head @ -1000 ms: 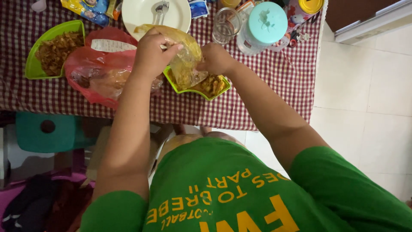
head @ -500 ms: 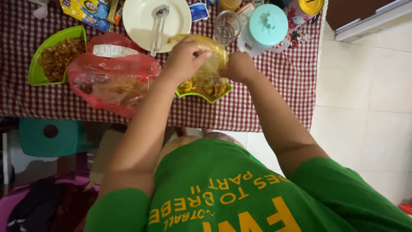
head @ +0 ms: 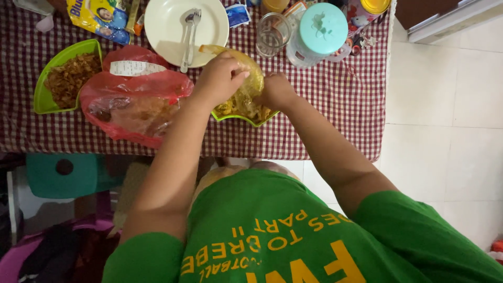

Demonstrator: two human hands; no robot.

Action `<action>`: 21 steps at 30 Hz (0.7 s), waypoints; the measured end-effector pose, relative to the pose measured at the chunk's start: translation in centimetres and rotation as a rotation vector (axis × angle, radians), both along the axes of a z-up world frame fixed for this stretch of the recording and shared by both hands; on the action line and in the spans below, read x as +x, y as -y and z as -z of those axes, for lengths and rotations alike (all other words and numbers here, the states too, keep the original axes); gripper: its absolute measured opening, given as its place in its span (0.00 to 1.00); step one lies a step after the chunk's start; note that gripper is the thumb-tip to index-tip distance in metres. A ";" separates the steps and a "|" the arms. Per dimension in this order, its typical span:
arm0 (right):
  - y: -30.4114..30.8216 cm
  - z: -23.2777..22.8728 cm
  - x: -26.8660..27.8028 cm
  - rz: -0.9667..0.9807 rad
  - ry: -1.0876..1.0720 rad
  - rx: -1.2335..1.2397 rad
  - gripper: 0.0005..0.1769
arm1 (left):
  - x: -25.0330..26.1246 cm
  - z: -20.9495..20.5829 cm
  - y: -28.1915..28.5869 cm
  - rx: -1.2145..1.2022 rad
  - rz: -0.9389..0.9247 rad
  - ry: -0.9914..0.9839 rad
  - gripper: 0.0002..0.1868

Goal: The person empties food from plastic bags into several small bowls and plates on a table, including pouring liquid and solids, and handles a clear container of food by hand.

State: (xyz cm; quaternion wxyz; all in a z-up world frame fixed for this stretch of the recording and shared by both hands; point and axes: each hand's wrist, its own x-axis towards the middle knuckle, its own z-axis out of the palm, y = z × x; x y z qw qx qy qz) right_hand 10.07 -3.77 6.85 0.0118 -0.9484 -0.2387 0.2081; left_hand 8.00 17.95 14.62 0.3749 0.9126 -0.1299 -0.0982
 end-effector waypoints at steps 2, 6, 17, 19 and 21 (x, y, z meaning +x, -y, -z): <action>-0.6 -1.8 0.0 -0.026 -0.069 -0.043 0.15 | 0.0 -0.1 -0.5 0.020 -0.035 -0.111 0.12; -0.5 -0.9 1.2 -0.043 0.018 0.023 0.19 | -0.2 -1.9 -2.3 -0.018 -0.143 -0.128 0.11; -1.7 -1.9 0.2 -0.069 0.039 0.327 0.20 | -2.1 -2.3 -3.8 -0.437 -0.469 -0.012 0.10; -1.8 -2.1 -0.2 -0.063 0.055 0.362 0.19 | -1.8 0.3 -4.1 -0.705 -0.518 -0.051 0.09; -1.7 -2.2 -0.4 -0.058 0.073 0.395 0.18 | -1.3 1.5 -4.4 -0.976 -0.560 -0.087 0.14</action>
